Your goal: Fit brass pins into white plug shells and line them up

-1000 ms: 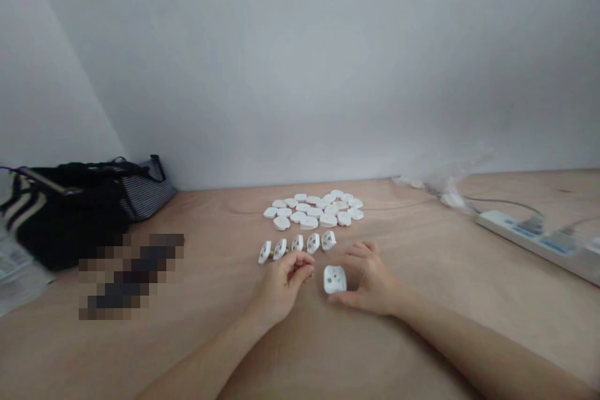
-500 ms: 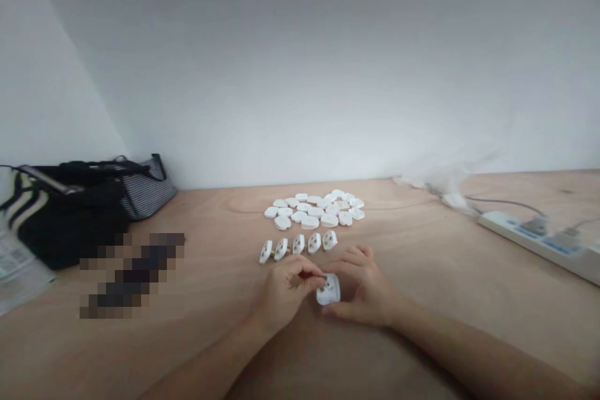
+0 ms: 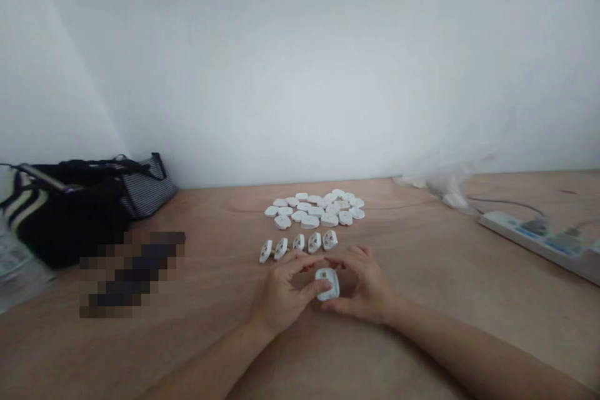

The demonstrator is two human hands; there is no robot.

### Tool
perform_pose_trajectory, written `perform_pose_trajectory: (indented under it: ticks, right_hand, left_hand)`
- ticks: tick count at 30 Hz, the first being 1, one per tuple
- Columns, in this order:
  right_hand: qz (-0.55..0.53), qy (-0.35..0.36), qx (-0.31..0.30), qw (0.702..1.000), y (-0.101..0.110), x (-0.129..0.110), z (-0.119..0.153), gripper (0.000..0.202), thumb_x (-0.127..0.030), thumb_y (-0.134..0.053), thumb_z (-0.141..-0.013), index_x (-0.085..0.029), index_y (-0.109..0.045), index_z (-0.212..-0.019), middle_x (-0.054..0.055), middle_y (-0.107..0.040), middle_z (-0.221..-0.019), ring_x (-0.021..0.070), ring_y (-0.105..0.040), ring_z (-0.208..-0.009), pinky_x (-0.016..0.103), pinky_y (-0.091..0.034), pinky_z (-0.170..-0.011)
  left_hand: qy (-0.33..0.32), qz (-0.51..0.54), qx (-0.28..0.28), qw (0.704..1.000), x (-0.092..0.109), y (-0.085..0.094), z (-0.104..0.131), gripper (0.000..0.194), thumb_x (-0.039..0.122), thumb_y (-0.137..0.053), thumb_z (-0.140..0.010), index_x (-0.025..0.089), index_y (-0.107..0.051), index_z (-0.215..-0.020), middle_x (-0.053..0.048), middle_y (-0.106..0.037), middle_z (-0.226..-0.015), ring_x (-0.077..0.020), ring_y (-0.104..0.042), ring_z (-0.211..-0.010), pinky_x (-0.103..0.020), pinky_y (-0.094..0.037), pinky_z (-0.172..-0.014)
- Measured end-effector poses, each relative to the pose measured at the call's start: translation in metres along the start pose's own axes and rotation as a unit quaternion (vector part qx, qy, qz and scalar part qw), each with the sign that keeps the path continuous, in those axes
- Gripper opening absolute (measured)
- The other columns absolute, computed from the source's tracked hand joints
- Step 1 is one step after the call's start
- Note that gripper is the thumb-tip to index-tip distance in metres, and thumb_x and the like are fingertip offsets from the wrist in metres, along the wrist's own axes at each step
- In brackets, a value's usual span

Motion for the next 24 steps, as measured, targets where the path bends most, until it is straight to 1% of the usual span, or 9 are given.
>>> perform_pose_trajectory:
  ticks: [3, 6, 10, 15, 19, 21, 22, 23, 24]
  right_hand:
    - [0.003, -0.012, 0.004, 1.0, 0.001, 0.009, 0.002, 0.068, -0.044, -0.077, -0.057, -0.022, -0.05, -0.115, 0.005, -0.063, -0.09, 0.022, -0.056, -0.082, 0.036, -0.035, -0.077]
    - [-0.002, -0.012, -0.013, 1.0, 0.0, 0.012, 0.003, 0.081, -0.046, -0.08, -0.052, -0.021, -0.045, -0.121, 0.005, -0.063, -0.089, 0.0227, -0.056, -0.082, 0.036, -0.036, -0.078]
    - [-0.004, -0.01, -0.024, 1.0, -0.002, 0.013, 0.005, 0.09, -0.049, -0.081, -0.047, -0.021, -0.043, -0.124, 0.005, -0.063, -0.089, 0.023, -0.056, -0.081, 0.036, -0.037, -0.077]
    - [0.002, -0.01, -0.035, 0.999, -0.006, 0.015, 0.005, 0.09, -0.053, -0.08, -0.045, -0.021, -0.047, -0.121, 0.006, -0.063, -0.089, 0.0241, -0.057, -0.081, 0.038, -0.038, -0.078]
    - [-0.027, 0.001, -0.035, 0.999, -0.002, 0.015, 0.005, 0.09, -0.057, -0.079, -0.043, -0.021, -0.048, -0.119, 0.006, -0.062, -0.093, 0.0235, -0.056, -0.085, 0.036, -0.041, -0.078]
    - [-0.035, -0.012, -0.029, 0.999, 0.003, 0.021, 0.004, 0.075, -0.057, -0.075, -0.054, -0.02, -0.052, -0.115, 0.007, -0.063, -0.097, 0.0235, -0.056, -0.089, 0.036, -0.041, -0.08]
    - [-0.028, -0.035, -0.024, 0.999, 0.005, 0.027, 0.003, 0.057, -0.056, -0.068, -0.065, -0.021, -0.056, -0.108, 0.006, -0.064, -0.096, 0.0224, -0.057, -0.089, 0.035, -0.041, -0.079]
    - [-0.016, -0.064, -0.018, 0.998, 0.007, 0.035, 0.003, 0.039, -0.052, -0.059, -0.076, -0.02, -0.061, -0.098, 0.005, -0.065, -0.09, 0.0207, -0.058, -0.084, 0.033, -0.042, -0.076]
    - [-0.003, -0.096, -0.012, 0.995, 0.008, 0.044, 0.003, 0.03, -0.047, -0.051, -0.084, -0.02, -0.064, -0.088, 0.003, -0.066, -0.082, 0.0188, -0.059, -0.077, 0.031, -0.042, -0.071]
  left_hand:
    - [-0.027, -0.032, -0.031, 0.999, 0.005, 0.003, -0.002, 0.048, 0.042, -0.078, -0.058, 0.02, -0.064, -0.098, -0.006, -0.063, -0.093, -0.0219, -0.056, -0.087, -0.033, -0.045, -0.08]
    - [-0.047, -0.079, -0.089, 0.992, 0.005, -0.006, 0.0, 0.065, 0.049, -0.081, -0.048, 0.022, -0.063, -0.104, -0.007, -0.064, -0.101, -0.026, -0.054, -0.095, -0.038, -0.042, -0.086]
    - [-0.076, -0.122, -0.131, 0.981, 0.003, -0.019, 0.004, 0.062, 0.048, -0.078, -0.055, 0.024, -0.062, -0.11, -0.005, -0.067, -0.097, -0.0261, -0.055, -0.095, -0.041, -0.037, -0.089]
    - [-0.091, -0.137, -0.137, 0.977, 0.005, -0.024, 0.005, 0.059, 0.046, -0.076, -0.061, 0.025, -0.06, -0.114, -0.005, -0.068, -0.1, -0.0261, -0.055, -0.096, -0.04, -0.036, -0.09]
    - [-0.086, -0.134, -0.124, 0.979, 0.007, -0.021, 0.005, 0.05, 0.043, -0.072, -0.068, 0.024, -0.06, -0.112, -0.005, -0.067, -0.102, -0.0258, -0.054, -0.099, -0.04, -0.038, -0.09]
    - [-0.081, -0.137, -0.116, 0.981, 0.006, -0.019, 0.006, 0.048, 0.041, -0.071, -0.07, 0.023, -0.059, -0.113, -0.006, -0.066, -0.106, -0.0262, -0.053, -0.104, -0.041, -0.038, -0.093]
    - [-0.077, -0.142, -0.114, 0.98, 0.004, -0.019, 0.006, 0.049, 0.04, -0.071, -0.07, 0.023, -0.059, -0.114, -0.007, -0.064, -0.111, -0.0273, -0.051, -0.108, -0.042, -0.037, -0.095]
    - [-0.073, -0.149, -0.113, 0.98, 0.003, -0.018, 0.007, 0.05, 0.041, -0.071, -0.069, 0.023, -0.058, -0.114, -0.008, -0.061, -0.117, -0.0287, -0.047, -0.114, -0.044, -0.035, -0.097]
    - [-0.068, -0.157, -0.114, 0.979, 0.001, -0.018, 0.007, 0.052, 0.041, -0.072, -0.068, 0.024, -0.058, -0.114, -0.008, -0.057, -0.123, -0.0303, -0.043, -0.119, -0.047, -0.033, -0.099]
Point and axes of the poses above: each hand's wrist, its own z-axis away from the middle knuckle, its own y-axis out of the back of the hand, x = y × z, the point moved 10 cm from there along -z, towards the middle knuckle
